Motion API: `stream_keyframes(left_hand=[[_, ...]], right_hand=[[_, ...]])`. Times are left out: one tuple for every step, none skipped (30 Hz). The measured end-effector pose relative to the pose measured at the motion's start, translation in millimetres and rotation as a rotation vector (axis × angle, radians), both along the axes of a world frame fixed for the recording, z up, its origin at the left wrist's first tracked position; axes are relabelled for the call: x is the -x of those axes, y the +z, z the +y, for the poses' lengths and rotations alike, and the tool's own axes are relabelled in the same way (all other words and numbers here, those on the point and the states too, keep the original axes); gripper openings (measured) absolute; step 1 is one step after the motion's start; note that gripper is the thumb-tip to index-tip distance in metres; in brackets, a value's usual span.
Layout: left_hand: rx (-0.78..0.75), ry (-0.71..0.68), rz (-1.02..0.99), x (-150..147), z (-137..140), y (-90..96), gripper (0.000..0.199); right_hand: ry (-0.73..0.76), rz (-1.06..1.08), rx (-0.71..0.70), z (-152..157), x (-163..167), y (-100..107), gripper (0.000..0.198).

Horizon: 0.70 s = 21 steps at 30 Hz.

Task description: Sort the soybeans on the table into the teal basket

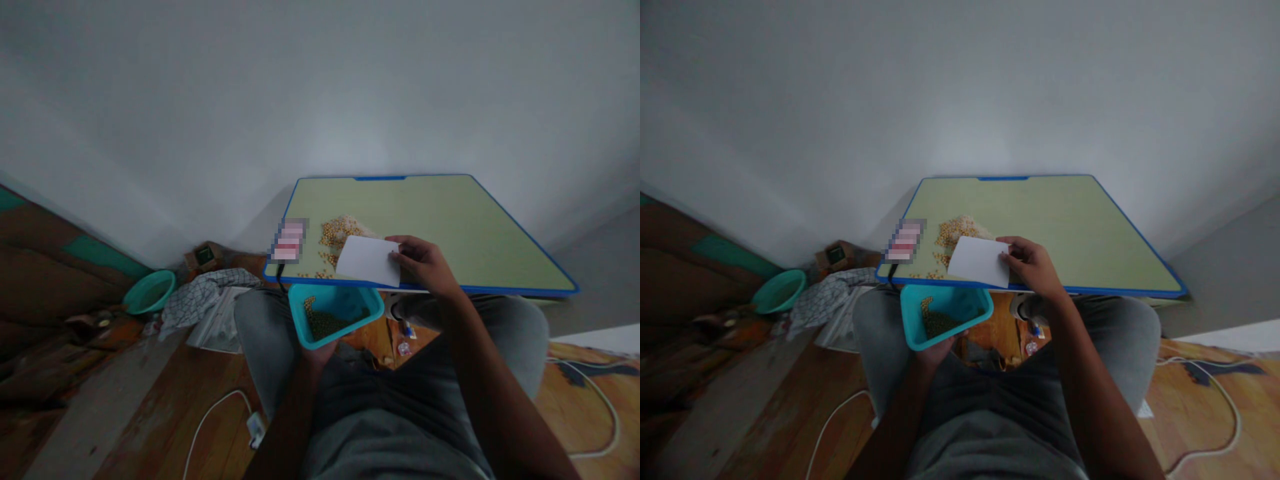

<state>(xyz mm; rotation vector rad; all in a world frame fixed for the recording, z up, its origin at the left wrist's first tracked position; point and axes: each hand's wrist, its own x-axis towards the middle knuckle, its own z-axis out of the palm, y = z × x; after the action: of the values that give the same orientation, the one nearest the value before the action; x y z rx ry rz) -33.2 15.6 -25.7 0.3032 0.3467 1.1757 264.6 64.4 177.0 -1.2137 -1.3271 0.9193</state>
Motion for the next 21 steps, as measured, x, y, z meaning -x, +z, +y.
stream_keyframes(left_hand=[[0.004,-0.001,0.001,0,0,-0.2,0.061],[0.014,0.004,0.01,0,-1,0.3,0.06],[0.026,0.012,0.022,0,-1,1.4,0.058],[0.037,0.023,0.034,-1,-2,2.9,0.058],[0.046,0.03,0.044,-1,-3,4.7,0.058],[0.05,0.036,0.051,-1,-3,6.5,0.058],[0.05,0.038,0.055,-2,-4,8.0,0.059],[0.049,0.039,0.057,-2,-4,9.3,0.06],[0.049,0.043,0.056,-3,-4,10.2,0.06],[0.05,0.047,0.054,-3,-4,10.7,0.06],[0.047,0.047,0.051,-3,-4,10.9,0.061],[0.042,0.043,0.047,-3,-3,10.8,0.061],[0.035,0.034,0.043,-3,-3,10.6,0.062],[0.026,0.026,0.039,-3,-2,10.1,0.062],[0.015,0.022,0.036,-3,-2,9.4,0.063],[0.006,0.022,0.033,-3,-1,8.5,0.062],[0.001,0.024,0.03,-3,-1,7.4,0.062],[-0.002,0.024,0.028,-2,-1,6.1,0.063],[-0.001,0.021,0.03,-2,0,4.7,0.063],[0.003,0.018,0.037,-2,0,3.2,0.063],[0.01,0.019,0.046,-1,0,1.9,0.062]], right_hand=[[-0.003,-0.004,-0.002,0,0,0,0.05],[-0.006,-0.007,0.0,0,0,0,0.05],[-0.007,-0.011,0.003,0,0,0,0.05],[-0.008,-0.013,0.007,0,0,0,0.05],[-0.009,-0.015,0.01,0,0,0,0.051],[-0.01,-0.016,0.01,0,0,0,0.051],[-0.01,-0.015,0.011,1,0,0,0.052],[-0.009,-0.012,0.012,1,0,0,0.052],[-0.009,-0.008,0.014,1,0,0,0.052],[-0.009,-0.005,0.016,1,0,0,0.052],[-0.009,-0.005,0.017,0,0,0,0.053],[-0.009,-0.007,0.017,0,0,0,0.052],[-0.009,-0.011,0.015,0,0,0,0.052],[-0.008,-0.013,0.014,0,0,0,0.052],[-0.005,-0.013,0.013,0,0,0,0.052],[-0.002,-0.014,0.012,0,0,0,0.051],[0.0,-0.014,0.011,0,0,0,0.051],[0.001,-0.015,0.01,0,0,0,0.051],[0.001,-0.014,0.008,0,1,1,0.05],[0.0,-0.012,0.008,0,1,1,0.05],[-0.001,-0.008,0.008,0,1,1,0.05]])
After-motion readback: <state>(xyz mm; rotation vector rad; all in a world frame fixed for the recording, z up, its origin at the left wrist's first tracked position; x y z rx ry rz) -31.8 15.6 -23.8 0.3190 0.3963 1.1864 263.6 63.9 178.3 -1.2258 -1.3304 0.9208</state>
